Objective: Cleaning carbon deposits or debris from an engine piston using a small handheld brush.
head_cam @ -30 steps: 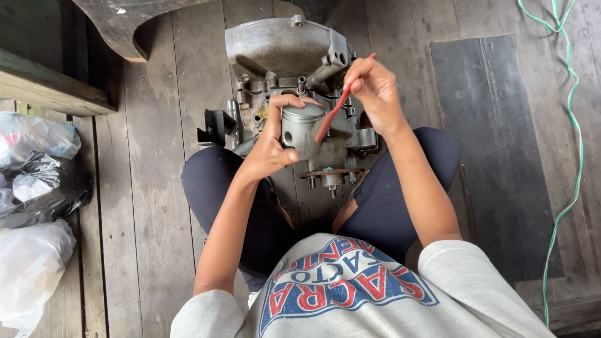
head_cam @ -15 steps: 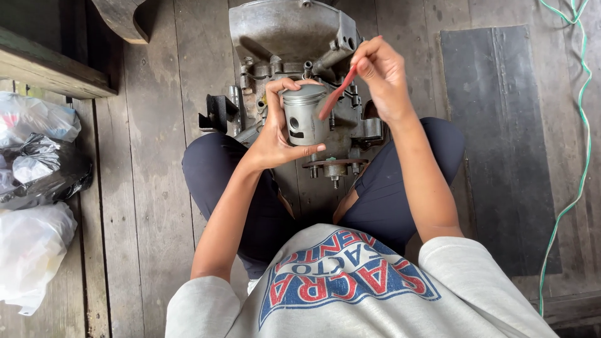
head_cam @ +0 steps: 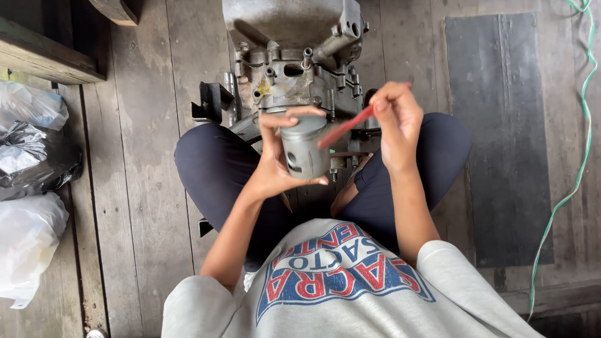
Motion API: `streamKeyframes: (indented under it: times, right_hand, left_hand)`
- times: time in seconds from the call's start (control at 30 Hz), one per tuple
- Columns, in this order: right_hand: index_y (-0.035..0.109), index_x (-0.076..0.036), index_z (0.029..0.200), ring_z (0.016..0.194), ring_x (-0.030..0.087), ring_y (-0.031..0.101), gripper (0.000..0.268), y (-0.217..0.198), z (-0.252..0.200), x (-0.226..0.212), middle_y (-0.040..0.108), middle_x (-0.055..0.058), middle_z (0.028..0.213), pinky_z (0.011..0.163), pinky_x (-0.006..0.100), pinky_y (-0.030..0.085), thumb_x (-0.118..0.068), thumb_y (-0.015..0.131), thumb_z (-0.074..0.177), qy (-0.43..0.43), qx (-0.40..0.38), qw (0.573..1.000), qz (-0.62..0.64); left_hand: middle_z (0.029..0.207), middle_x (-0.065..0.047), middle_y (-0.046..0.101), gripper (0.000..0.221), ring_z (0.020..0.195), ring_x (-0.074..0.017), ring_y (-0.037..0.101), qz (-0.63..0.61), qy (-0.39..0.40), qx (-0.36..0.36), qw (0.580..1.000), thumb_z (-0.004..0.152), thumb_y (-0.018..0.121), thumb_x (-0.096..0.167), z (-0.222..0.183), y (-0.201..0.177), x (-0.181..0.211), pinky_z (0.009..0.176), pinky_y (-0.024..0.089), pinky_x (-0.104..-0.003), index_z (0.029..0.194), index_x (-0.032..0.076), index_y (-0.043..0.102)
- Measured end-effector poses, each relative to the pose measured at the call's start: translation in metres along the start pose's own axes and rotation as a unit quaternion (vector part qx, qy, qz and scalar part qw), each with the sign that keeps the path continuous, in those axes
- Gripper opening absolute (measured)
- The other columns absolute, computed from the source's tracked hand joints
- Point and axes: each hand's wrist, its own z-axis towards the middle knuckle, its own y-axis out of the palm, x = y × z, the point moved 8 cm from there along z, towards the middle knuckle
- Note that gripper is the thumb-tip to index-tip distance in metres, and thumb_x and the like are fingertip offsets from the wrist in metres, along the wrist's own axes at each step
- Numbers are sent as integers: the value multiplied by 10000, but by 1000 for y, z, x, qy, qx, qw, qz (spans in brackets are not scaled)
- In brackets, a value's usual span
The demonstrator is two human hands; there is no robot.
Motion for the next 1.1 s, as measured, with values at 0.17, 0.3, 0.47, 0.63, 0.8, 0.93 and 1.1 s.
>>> streamKeyframes:
  times: [0.17, 0.3, 0.47, 0.63, 0.8, 0.93, 1.1]
  right_hand:
    - [622, -30, 863, 799, 169, 498, 290, 8, -36, -24, 555, 99, 837, 782, 296, 422, -281, 678, 996, 18, -19, 1000, 0]
    - [571, -1, 916, 805, 165, 467, 329, -35, -30, -27, 545, 142, 901, 760, 306, 413, -297, 620, 1052, -12, 42, 998, -37]
    - [605, -70, 872, 839, 158, 427, 298, 5, -44, -56, 549, 54, 820, 816, 307, 414, -336, 662, 993, -1, -11, 1000, 9]
    - [560, -93, 891, 919, 176, 431, 277, -11, -37, -67, 503, 24, 823, 875, 338, 416, -332, 600, 1024, -28, 20, 998, -45]
    - [560, -91, 868, 924, 171, 397, 268, -3, -49, -75, 460, 12, 817, 887, 332, 401, -322, 607, 995, -24, 17, 997, -71]
    - [568, -98, 843, 928, 173, 431, 272, -7, -47, -75, 473, 0, 785, 916, 343, 435, -326, 652, 966, -28, 6, 997, -71]
    - [509, -55, 920, 887, 178, 432, 205, -20, -41, -77, 492, 73, 925, 906, 325, 401, -219, 580, 1020, -19, 75, 990, -117]
  left_hand:
    - [1577, -313, 333, 885, 1196, -358, 646, -29, 0, 37, 999, 753, 951, 112, -11, 21, 18, 1038, 545, -511, 1332, 223, 291]
    - [1641, -340, 242, 851, 1190, -357, 676, -19, 30, 50, 998, 757, 956, 135, -8, 35, 35, 1056, 564, -522, 1331, 181, 329]
    - [1670, -285, 248, 872, 1249, -335, 689, 17, 22, 76, 997, 747, 963, 28, -12, 47, 45, 1086, 611, -470, 1345, 234, 364]
    - [1707, -238, 246, 903, 1336, -312, 671, 30, -10, 76, 997, 731, 983, 139, -21, 54, 43, 1154, 629, -449, 1397, 321, 402]
    - [1700, -229, 285, 903, 1346, -296, 667, 38, -7, 87, 995, 761, 966, -2, -24, 59, 41, 1142, 633, -437, 1391, 336, 413]
    - [1704, -215, 286, 939, 1329, -279, 688, 40, -7, 98, 994, 742, 990, -30, -25, 59, 39, 1136, 651, -415, 1391, 320, 409]
    - [1676, -220, 339, 888, 1530, -370, 519, 57, -18, 73, 996, 723, 1009, 115, -30, 59, 38, 1246, 559, -474, 1357, 303, 417]
